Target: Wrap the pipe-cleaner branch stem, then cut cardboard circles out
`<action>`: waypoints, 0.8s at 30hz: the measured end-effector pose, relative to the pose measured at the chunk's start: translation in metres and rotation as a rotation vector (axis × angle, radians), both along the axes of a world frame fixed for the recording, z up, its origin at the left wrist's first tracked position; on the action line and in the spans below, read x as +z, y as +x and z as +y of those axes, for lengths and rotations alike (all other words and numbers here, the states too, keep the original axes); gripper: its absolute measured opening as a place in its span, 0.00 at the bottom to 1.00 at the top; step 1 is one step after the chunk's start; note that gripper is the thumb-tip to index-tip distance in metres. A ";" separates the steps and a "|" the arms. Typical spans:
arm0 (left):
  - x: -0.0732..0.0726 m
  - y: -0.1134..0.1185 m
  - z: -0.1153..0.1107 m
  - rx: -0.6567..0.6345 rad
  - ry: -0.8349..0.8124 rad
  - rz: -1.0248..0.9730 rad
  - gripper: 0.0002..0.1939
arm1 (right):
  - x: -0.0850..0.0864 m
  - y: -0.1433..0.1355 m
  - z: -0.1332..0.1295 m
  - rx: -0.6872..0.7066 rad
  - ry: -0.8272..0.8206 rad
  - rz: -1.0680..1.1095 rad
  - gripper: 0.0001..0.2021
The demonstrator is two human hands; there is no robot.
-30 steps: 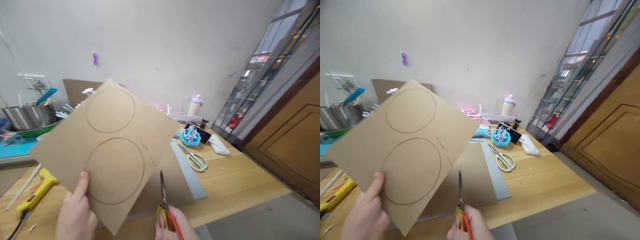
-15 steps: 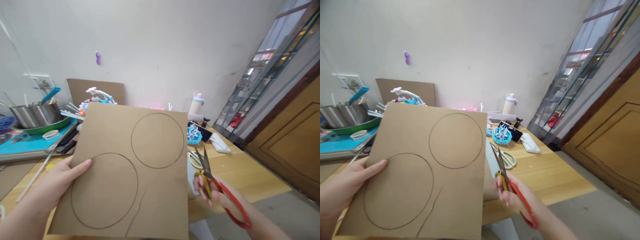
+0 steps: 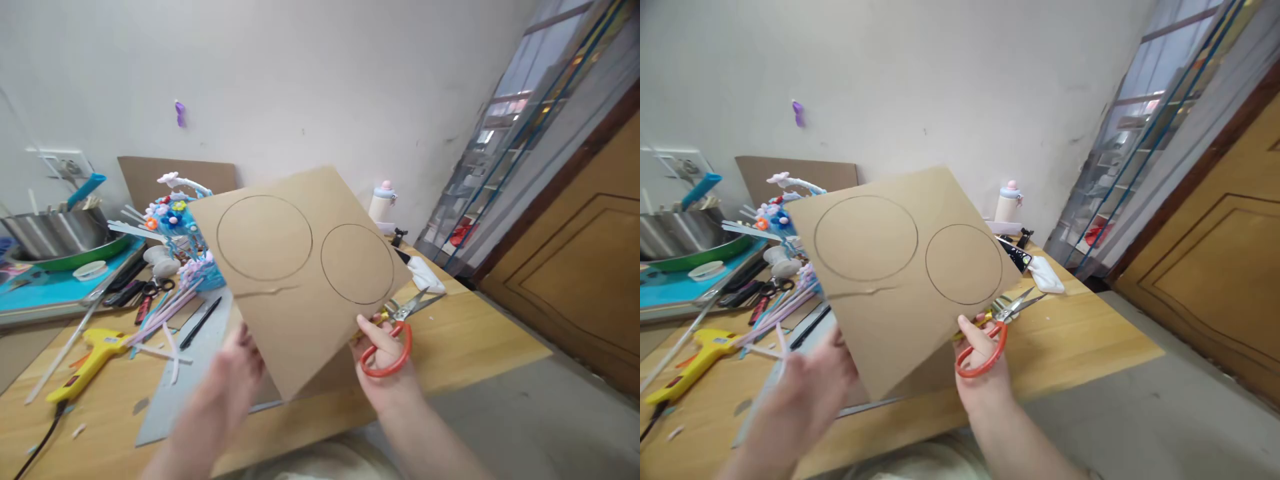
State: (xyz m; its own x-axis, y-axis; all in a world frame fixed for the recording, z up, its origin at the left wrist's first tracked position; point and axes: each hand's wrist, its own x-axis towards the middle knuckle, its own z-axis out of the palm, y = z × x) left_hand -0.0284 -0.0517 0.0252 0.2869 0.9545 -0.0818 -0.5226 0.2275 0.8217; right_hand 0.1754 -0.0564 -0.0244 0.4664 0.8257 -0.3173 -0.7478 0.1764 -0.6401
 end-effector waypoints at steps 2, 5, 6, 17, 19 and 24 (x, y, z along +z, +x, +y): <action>-0.020 0.020 -0.007 0.124 -0.225 0.122 0.28 | -0.003 -0.013 -0.004 0.068 0.065 -0.027 0.15; -0.033 0.028 -0.005 0.209 -0.359 0.237 0.24 | -0.007 -0.022 -0.012 0.179 0.147 -0.126 0.13; -0.034 0.027 -0.004 0.183 -0.368 0.240 0.22 | -0.007 -0.022 -0.014 0.191 0.168 -0.161 0.12; -0.036 0.014 0.000 0.243 -0.447 0.225 0.21 | -0.034 0.010 -0.025 0.378 0.101 -0.501 0.14; -0.035 0.005 0.003 0.299 -0.393 0.278 0.23 | -0.037 0.026 -0.037 0.504 0.141 -0.509 0.19; -0.037 -0.016 0.008 0.406 -0.210 0.543 0.21 | -0.013 0.058 -0.065 0.997 -0.074 -0.780 0.25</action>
State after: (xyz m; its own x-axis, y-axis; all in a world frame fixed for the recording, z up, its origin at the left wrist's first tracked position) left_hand -0.0445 -0.0437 -0.0121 -0.2214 0.9257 -0.3068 -0.1289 0.2841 0.9501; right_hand 0.2335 -0.1211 -0.0377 -0.2619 0.9175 -0.2994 0.0435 -0.2987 -0.9533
